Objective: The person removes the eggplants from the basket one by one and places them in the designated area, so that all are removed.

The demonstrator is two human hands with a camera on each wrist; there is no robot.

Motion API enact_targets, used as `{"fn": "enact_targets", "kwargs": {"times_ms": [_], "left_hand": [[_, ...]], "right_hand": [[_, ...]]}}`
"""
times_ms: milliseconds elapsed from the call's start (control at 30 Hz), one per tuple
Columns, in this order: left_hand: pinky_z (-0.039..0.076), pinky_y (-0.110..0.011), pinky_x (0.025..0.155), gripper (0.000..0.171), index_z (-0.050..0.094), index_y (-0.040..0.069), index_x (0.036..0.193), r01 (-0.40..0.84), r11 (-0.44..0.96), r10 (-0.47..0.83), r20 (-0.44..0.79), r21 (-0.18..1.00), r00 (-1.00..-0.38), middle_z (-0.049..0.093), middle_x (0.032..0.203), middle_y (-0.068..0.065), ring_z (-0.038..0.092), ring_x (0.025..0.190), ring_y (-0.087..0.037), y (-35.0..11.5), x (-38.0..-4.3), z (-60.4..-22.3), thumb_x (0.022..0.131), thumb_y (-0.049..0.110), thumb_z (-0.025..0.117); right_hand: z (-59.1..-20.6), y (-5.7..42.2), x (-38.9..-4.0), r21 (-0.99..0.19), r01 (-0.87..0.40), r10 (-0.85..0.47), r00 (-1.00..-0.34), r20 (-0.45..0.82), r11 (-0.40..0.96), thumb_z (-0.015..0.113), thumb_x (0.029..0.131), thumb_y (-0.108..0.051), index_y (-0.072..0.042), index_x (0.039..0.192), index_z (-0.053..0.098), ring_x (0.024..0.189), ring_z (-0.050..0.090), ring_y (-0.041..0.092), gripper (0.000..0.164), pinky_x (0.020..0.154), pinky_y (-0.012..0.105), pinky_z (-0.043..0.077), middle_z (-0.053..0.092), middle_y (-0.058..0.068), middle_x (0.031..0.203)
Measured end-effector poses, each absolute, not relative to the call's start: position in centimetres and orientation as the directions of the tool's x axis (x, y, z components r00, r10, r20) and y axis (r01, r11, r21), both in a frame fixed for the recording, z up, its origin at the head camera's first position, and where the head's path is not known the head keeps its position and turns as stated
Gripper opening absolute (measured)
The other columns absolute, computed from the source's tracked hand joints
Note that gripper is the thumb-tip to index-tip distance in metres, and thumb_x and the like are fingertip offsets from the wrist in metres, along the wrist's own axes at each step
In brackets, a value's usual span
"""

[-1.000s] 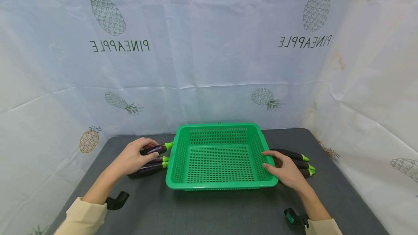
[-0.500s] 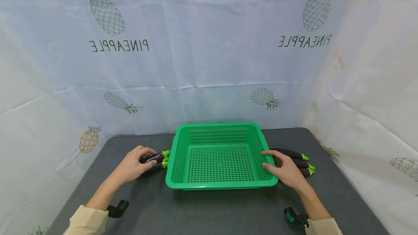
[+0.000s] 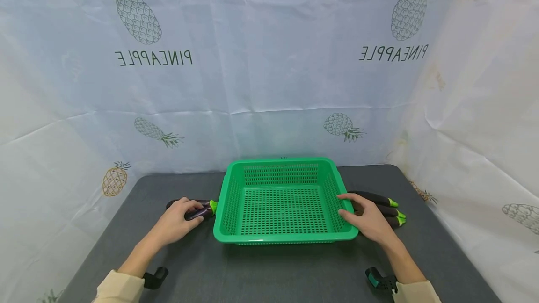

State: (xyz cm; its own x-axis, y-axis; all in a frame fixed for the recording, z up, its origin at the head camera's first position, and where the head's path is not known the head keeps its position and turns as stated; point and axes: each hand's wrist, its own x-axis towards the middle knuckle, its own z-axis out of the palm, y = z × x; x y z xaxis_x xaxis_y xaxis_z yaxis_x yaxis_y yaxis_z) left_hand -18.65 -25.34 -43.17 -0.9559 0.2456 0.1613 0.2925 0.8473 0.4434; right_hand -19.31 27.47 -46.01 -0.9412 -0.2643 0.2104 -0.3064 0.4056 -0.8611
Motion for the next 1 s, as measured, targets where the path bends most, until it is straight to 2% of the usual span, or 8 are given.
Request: {"fn": "enact_targets", "kwargs": {"times_ms": [133, 433, 700, 1000], "left_hand": [[0.045, -0.041, 0.072, 0.02, 0.074, 0.01, 0.109, 0.312, 0.863, 0.261, 0.179, 0.397, -0.949, 0.061, 0.098, -0.004, 0.054, 0.09, -0.022, -25.1, -18.6, -44.0, 0.09, 0.017, 0.077], [0.047, -0.057, 0.081, 0.025, 0.074, 0.01, 0.111, 0.323, 0.912, 0.277, 0.203, 0.252, -0.939, 0.065, 0.107, -0.01, 0.058, 0.097, -0.033, -24.9, -18.5, -45.6, 0.088, 0.019, 0.078], [0.048, -0.054, 0.078, 0.027, 0.074, 0.008, 0.109, 0.322, 0.938, 0.287, 0.233, 0.128, -0.929, 0.064, 0.102, -0.01, 0.059, 0.093, -0.033, -24.7, -18.4, -46.2, 0.085, 0.018, 0.082], [0.049, -0.054, 0.079, 0.029, 0.073, 0.009, 0.107, 0.315, 0.946, 0.288, 0.255, 0.075, -0.923, 0.063, 0.098, -0.009, 0.059, 0.092, -0.033, -24.4, -18.6, -46.7, 0.082, 0.017, 0.084]], "right_hand": [[-46.0, 27.5, -19.3, -0.86, -0.306, -0.263, -0.942, 0.21, 0.408, 0.069, 0.099, -0.02, -0.007, 0.14, 0.058, 0.094, 0.066, 0.012, 0.044, 0.071, 0.033, 0.051, 0.05, 0.023, 0.145], [-46.0, 27.4, -19.3, -0.858, -0.309, -0.263, -0.941, 0.213, 0.411, 0.069, 0.099, -0.02, -0.007, 0.14, 0.058, 0.092, 0.065, 0.012, 0.044, 0.069, 0.032, 0.05, 0.051, 0.023, 0.144], [-46.1, 27.4, -19.3, -0.854, -0.316, -0.265, -0.939, 0.219, 0.414, 0.069, 0.1, -0.02, -0.006, 0.14, 0.058, 0.099, 0.066, 0.01, 0.044, 0.072, 0.032, 0.051, 0.051, 0.022, 0.145], [-46.1, 27.5, -19.3, -0.859, -0.314, -0.27, -0.938, 0.216, 0.405, 0.069, 0.1, -0.019, -0.004, 0.14, 0.057, 0.097, 0.065, 0.009, 0.045, 0.072, 0.032, 0.051, 0.05, 0.024, 0.145]]}}
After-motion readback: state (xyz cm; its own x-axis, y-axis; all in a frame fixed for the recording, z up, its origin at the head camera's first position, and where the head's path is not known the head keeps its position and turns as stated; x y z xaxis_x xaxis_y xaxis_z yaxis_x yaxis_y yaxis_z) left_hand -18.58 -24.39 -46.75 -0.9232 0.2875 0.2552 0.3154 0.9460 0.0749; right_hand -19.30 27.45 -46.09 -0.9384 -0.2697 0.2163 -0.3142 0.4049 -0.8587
